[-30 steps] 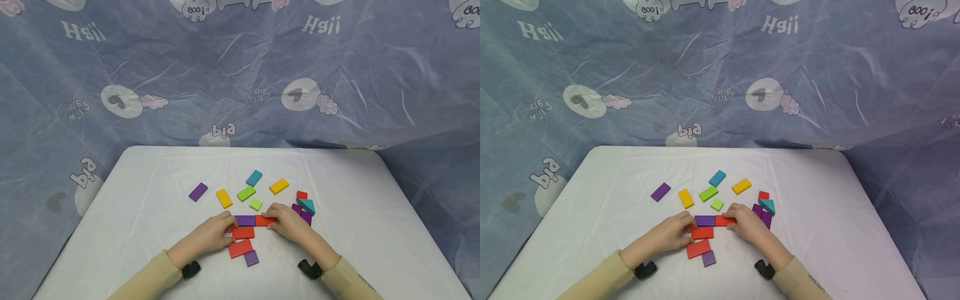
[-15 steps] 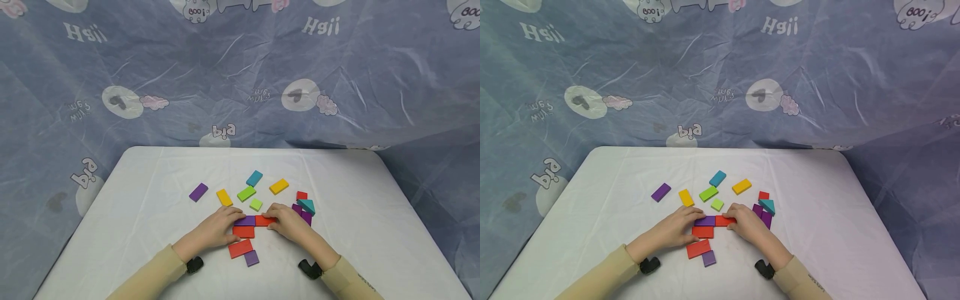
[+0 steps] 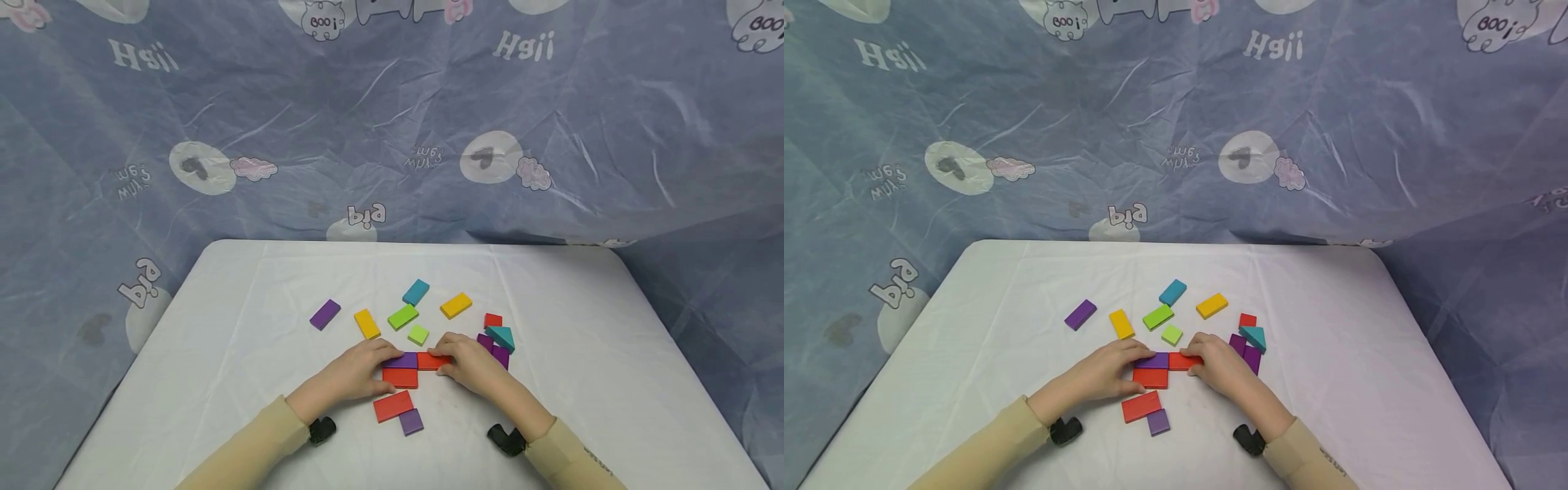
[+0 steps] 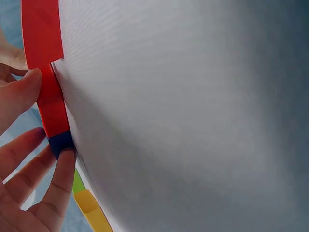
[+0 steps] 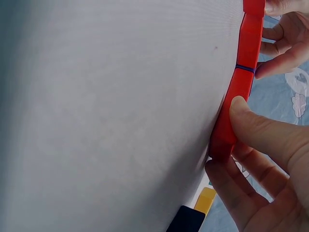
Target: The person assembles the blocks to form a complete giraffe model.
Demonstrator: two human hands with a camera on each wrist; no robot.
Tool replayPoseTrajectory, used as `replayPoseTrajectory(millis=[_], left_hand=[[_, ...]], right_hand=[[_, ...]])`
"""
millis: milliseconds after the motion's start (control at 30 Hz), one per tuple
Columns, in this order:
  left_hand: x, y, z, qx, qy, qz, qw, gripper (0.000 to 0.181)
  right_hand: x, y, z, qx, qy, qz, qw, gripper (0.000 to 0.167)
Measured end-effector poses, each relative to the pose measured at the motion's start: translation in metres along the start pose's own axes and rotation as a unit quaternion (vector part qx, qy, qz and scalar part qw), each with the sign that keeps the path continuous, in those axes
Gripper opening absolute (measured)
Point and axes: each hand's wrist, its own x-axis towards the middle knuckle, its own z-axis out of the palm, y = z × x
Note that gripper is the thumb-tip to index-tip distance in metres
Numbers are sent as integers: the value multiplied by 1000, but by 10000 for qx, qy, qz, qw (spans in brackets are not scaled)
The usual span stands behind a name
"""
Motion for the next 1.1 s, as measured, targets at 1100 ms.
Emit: replayPoseTrajectory(millis=[1100], left_hand=[[0, 4, 1, 79, 56, 2, 10000, 54]], right_hand=[[0, 1, 1, 77, 35, -104, 9999, 34]])
